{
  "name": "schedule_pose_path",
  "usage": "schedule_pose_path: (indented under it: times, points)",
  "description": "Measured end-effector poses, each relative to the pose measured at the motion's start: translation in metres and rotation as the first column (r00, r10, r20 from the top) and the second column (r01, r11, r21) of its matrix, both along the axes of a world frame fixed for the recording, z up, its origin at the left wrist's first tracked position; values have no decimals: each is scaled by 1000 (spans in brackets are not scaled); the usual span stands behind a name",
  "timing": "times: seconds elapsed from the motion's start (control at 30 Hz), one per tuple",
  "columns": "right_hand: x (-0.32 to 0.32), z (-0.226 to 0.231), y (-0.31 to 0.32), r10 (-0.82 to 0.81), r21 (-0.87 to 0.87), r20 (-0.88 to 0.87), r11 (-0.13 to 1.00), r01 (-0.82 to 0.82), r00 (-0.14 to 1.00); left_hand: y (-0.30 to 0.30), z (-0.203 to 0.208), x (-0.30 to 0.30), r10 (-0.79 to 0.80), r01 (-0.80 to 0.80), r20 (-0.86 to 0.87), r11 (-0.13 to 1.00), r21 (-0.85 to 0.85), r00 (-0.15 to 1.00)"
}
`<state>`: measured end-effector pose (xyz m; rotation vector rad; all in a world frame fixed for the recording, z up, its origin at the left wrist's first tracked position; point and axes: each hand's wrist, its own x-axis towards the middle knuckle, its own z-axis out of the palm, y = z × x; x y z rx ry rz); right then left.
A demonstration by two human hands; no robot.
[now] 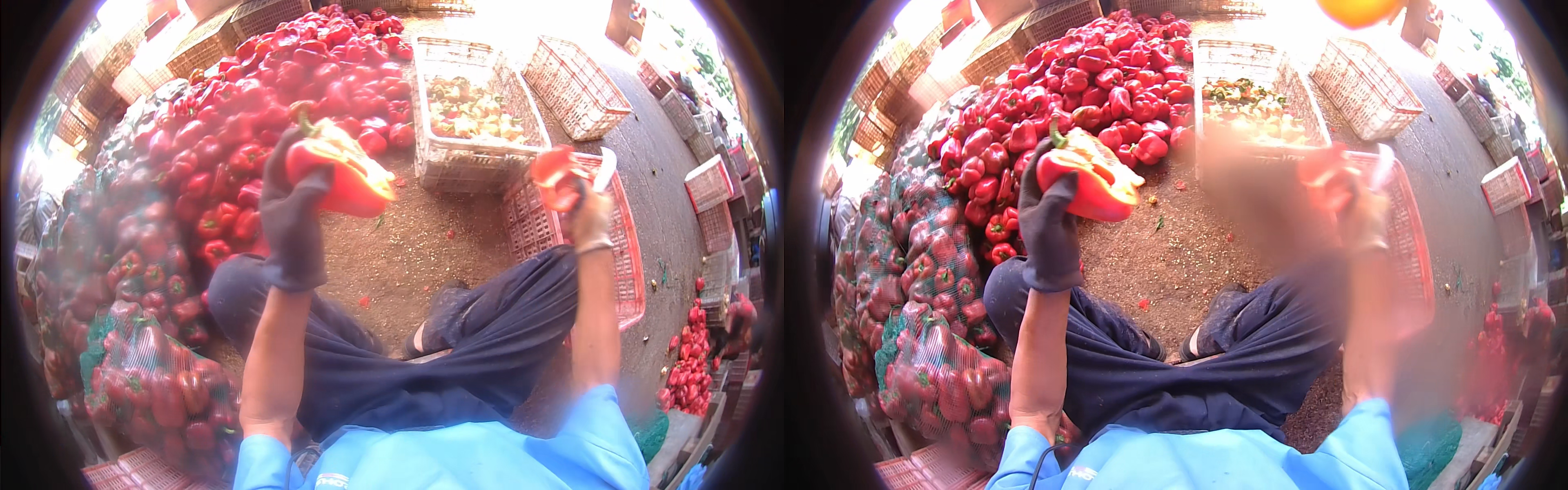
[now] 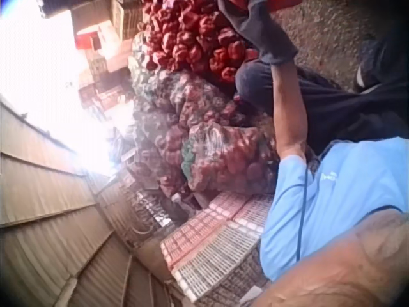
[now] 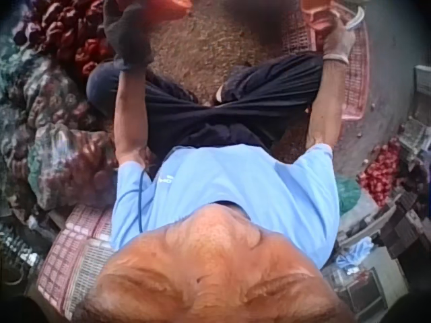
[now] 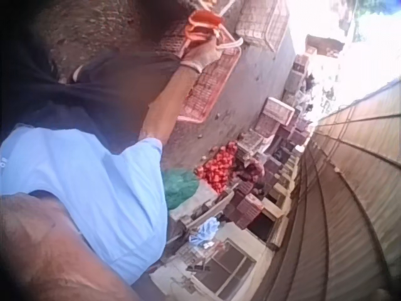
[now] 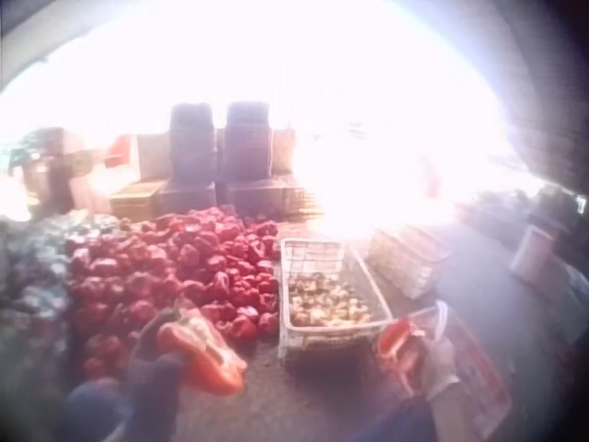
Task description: The person sits on the floor and trims the tops off red bell peppers using a knife, then places the trimmed peppers into a basket.
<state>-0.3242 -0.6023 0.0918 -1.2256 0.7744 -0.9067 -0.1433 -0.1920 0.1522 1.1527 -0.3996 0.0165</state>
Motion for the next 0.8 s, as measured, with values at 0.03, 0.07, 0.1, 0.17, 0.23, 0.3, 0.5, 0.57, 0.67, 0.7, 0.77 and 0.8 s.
schedule_pose_path:
  times: [0.03, 0.07, 0.1, 0.17, 0.23, 0.3, 0.5, 0.57, 0.67, 0.7, 0.77, 0.8]
  points:
    - [-15, 16, -7, -21, -72, -72, 997, 16, 997, 1, -5, 0, -16, 16, 13, 1000, -2, 1000]
    - [-40, 19, -40, -141, -123, -274, 986, 111, 951, -3, -7, -1, -53, 53, 25, 999, 13, 998]
    - [-60, 16, -62, -142, -285, -358, 958, 37, 923, -10, -8, -5, -85, 84, 15, 996, 14, 996]
    - [-85, 11, -80, -257, -560, -645, 800, -215, 720, -17, -9, -10, -122, 122, 9, 992, 40, 992]
    - [-75, 20, -52, -131, -422, -711, 866, -270, 690, -22, -17, -13, -145, 143, 8, 985, 91, 989]
    - [-59, 18, -21, 128, -203, -404, 953, -226, 906, -28, -20, -19, -122, 85, 122, 958, 273, 985]
    - [44, 67, 141, 742, 20, -352, 616, -788, 571, -36, -27, -30, -129, -284, 539, 736, 615, 833]
    - [63, 51, 163, 782, 18, -363, 550, -835, 507, -40, -30, -35, -194, -313, 591, 698, 644, 783]
    - [76, 38, 168, 844, 243, -309, 516, -822, 439, -39, -44, -37, -263, -360, 686, 695, 623, 679]
    - [79, 35, 168, 862, 333, -255, 504, -797, 439, -38, -47, -35, -277, -353, 672, 682, 641, 687]
    - [77, 22, 166, 867, 327, -196, 499, -803, 459, -37, -49, -31, -320, -296, 603, 647, 703, 731]
    - [74, 18, 167, 871, 328, -163, 490, -807, 463, -38, -49, -31, -324, -195, 524, 676, 711, 788]
